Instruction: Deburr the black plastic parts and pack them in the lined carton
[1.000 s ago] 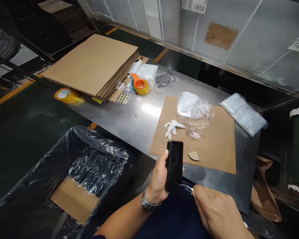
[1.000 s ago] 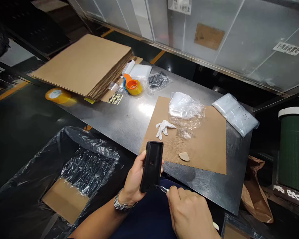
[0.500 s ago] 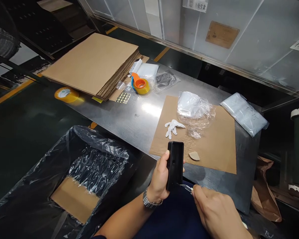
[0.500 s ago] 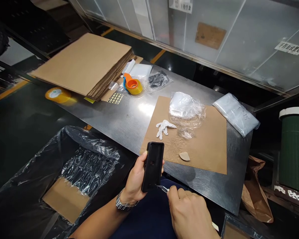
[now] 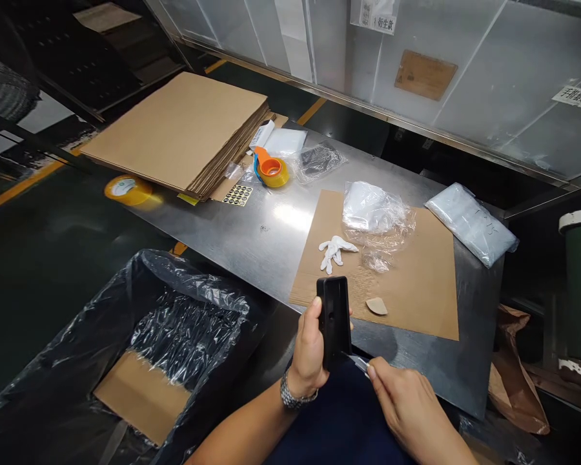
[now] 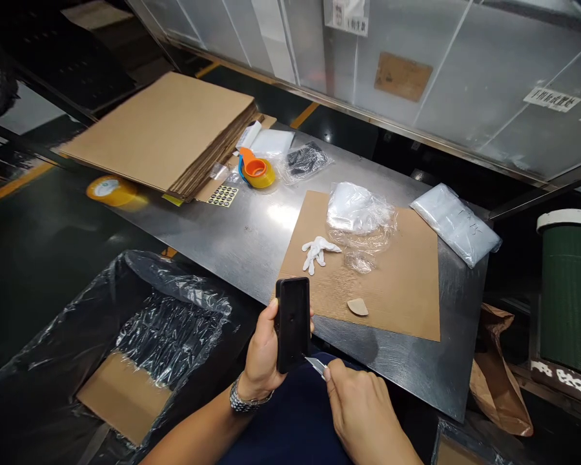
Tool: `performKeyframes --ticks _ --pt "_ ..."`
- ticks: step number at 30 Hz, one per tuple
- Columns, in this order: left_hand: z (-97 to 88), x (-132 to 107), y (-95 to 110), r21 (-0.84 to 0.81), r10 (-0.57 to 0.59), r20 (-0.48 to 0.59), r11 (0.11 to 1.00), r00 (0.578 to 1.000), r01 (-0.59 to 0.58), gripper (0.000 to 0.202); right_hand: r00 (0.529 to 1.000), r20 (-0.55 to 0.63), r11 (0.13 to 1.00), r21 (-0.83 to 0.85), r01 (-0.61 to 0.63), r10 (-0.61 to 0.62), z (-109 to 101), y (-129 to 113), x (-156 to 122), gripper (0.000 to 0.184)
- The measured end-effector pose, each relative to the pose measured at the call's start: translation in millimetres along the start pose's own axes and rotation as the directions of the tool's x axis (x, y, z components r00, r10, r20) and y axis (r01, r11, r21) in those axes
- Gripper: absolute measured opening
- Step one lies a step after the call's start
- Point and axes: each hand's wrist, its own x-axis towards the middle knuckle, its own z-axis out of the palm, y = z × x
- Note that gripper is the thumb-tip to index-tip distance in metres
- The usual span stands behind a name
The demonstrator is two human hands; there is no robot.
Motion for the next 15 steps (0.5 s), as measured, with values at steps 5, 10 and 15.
performKeyframes --ticks 5,10,15 --pt "-0.5 0.2 2.1 -0.121 -0.032 0.052 0.992 0.998 0.038 0.049 0.938 0.344 0.571 0.761 -0.307 0.045 0.2 0.7 9.0 0.041" --pt "2.4 -0.3 3.1 -0.198 -0.023 0.057 0.980 0.998 0.033 0.046 0.972 0.224 0.526 0.820 -0.225 0.066 -6.2 -6.6 4.4 0.033" --pt "5.5 -0.4 1.8 -0.244 0.050 0.051 0.969 0.997 -0.036 0.042 0.949 0.314 0.784 0.596 -0.172 -0.031 -18.0 -21.4 -3.6 0.035"
